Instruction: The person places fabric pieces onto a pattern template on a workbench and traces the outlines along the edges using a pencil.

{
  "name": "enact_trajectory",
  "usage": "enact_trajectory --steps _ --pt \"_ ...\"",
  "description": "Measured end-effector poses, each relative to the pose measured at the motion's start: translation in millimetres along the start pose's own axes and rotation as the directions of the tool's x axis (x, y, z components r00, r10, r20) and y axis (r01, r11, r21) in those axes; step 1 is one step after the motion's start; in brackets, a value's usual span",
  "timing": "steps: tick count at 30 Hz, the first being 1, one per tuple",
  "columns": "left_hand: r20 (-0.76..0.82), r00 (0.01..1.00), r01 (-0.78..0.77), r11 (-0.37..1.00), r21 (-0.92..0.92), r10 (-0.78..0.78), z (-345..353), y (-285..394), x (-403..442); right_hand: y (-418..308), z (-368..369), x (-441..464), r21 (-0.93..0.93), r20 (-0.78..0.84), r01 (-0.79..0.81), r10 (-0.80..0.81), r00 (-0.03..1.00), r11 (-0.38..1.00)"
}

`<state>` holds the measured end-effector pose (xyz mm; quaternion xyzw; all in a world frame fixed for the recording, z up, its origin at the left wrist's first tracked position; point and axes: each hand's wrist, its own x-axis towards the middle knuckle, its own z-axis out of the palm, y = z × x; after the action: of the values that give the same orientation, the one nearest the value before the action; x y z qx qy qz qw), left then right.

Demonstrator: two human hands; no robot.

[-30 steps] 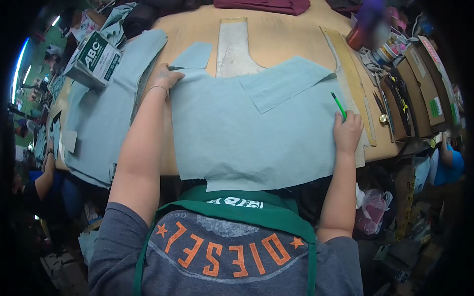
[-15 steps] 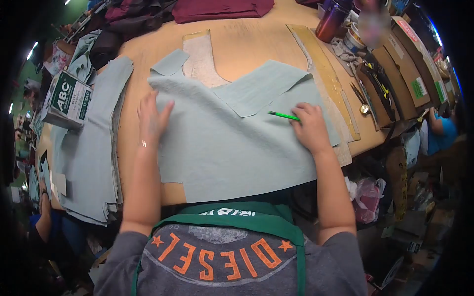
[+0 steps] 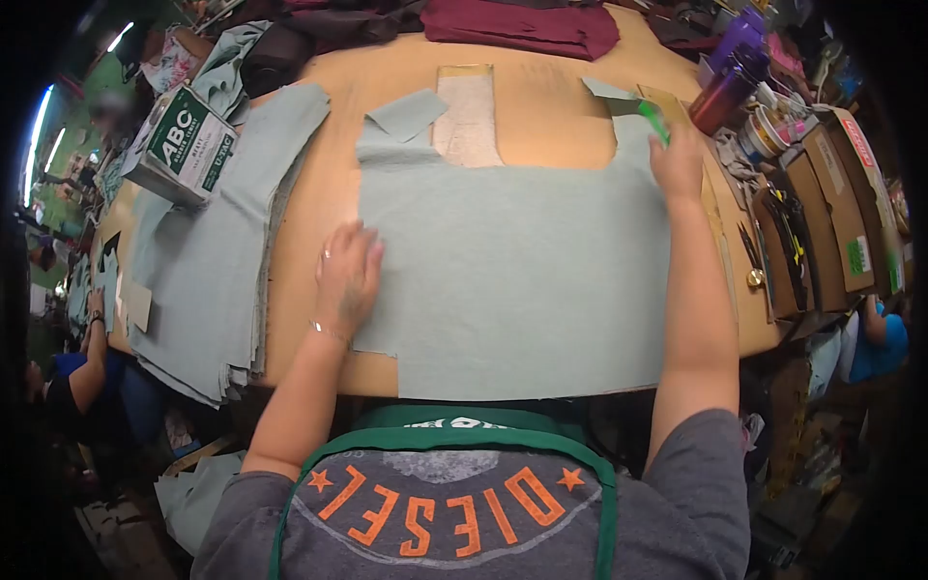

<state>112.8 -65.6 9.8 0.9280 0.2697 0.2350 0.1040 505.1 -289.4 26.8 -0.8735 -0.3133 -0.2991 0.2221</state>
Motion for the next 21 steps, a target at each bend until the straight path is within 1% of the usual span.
enact_trajectory --steps 1,2,3,4,6,9,12,15,18,21 --pt "-0.058 0.998 -0.029 0.999 -0.038 0.027 1 -9 19 -2 3 -16 0.033 0.118 0.017 -0.021 0.993 0.999" --pt "-0.113 0.992 -0.059 0.995 -0.076 0.05 5 -16 41 -16 0 -35 0.012 0.166 0.014 -0.016 0.986 1.0" --pt "-0.075 0.994 -0.08 0.995 -0.064 0.075 6 -21 63 -32 -3 -53 -0.01 0.216 0.01 -0.008 0.976 1.0" --pt "-0.036 0.994 -0.105 0.993 -0.052 0.103 8 -26 86 -39 -4 -65 -0.002 0.196 0.019 -0.019 0.98 1.0" --pt "0.07 0.987 -0.147 0.988 0.055 0.143 32 -48 128 -47 -6 -78 0.011 0.143 0.029 -0.03 0.989 1.0" --pt "0.261 0.963 -0.097 0.991 0.097 0.069 53 -48 164 -43 0 -81 0.044 0.089 0.037 -0.041 0.995 0.998" --pt "0.404 0.914 -0.136 0.964 0.23 0.033 75 -54 197 -45 0 -79 0.045 0.094 0.036 -0.041 0.995 0.998" --pt "0.401 0.902 0.065 0.97 0.235 -0.158 71 -28 221 -47 1 -77 0.031 0.135 0.008 -0.013 0.991 0.999" --pt "0.333 0.909 0.179 0.956 0.232 -0.251 93 -24 249 -51 -3 -76 0.046 0.123 -0.009 0.003 0.992 0.999" --pt "0.221 0.947 0.195 0.964 0.183 -0.233 113 -24 262 -52 -3 -74 0.047 0.131 -0.01 0.004 0.991 0.999"
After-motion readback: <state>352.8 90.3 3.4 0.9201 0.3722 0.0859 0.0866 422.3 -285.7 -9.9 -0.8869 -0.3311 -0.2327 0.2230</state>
